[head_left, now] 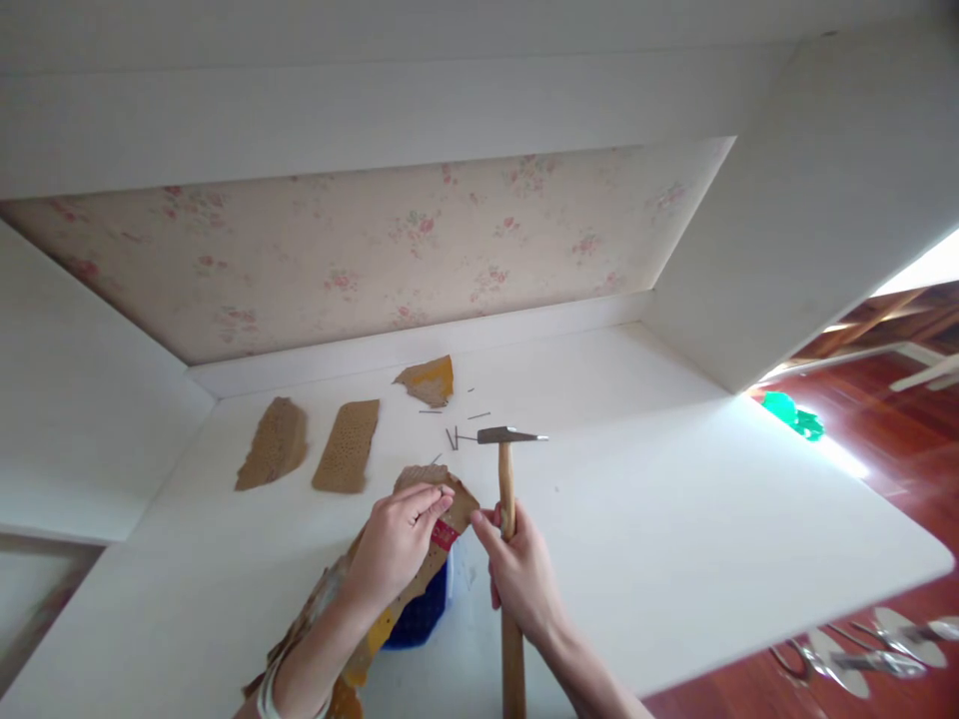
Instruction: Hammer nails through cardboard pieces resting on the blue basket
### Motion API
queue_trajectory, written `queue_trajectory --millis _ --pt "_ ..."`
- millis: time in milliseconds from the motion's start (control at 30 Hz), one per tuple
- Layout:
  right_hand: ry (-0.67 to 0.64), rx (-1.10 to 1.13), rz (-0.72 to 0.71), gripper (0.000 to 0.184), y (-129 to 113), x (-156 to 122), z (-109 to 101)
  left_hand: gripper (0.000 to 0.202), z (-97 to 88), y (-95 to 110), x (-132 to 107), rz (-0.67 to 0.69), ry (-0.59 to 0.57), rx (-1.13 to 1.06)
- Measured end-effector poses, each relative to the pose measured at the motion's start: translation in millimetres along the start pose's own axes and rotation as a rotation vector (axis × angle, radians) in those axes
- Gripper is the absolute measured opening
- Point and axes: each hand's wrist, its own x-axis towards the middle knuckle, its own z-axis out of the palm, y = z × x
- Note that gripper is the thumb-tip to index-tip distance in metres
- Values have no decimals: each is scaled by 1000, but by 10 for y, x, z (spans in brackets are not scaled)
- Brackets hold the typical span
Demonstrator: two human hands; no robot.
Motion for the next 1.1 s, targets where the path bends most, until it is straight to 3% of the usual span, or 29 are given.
queue_trajectory --millis 133,333,433,600,767,933,1100 --pt "5 60 -31 29 -141 64 43 22 -30 35 23 -12 20 -3" --pt "-34 115 -45 30 -315 -7 45 19 -237 205 19 -35 73 -1" --pt "-47 116 -48 31 -305 -39 75 20 -283 218 -20 -20 52 4" --pt "-52 73 -37 29 -155 10 134 23 -204 90 -86 -6 31 21" --pt "-51 49 -28 27 -87 41 152 22 -240 94 -92 -112 46 -9" --pt "-75 77 -34 30 -260 -35 149 21 -455 132 -111 -179 109 -14" --pt "-115 154 -40 34 -425 -96 146 22 -660 -1 -289 -329 129 -99"
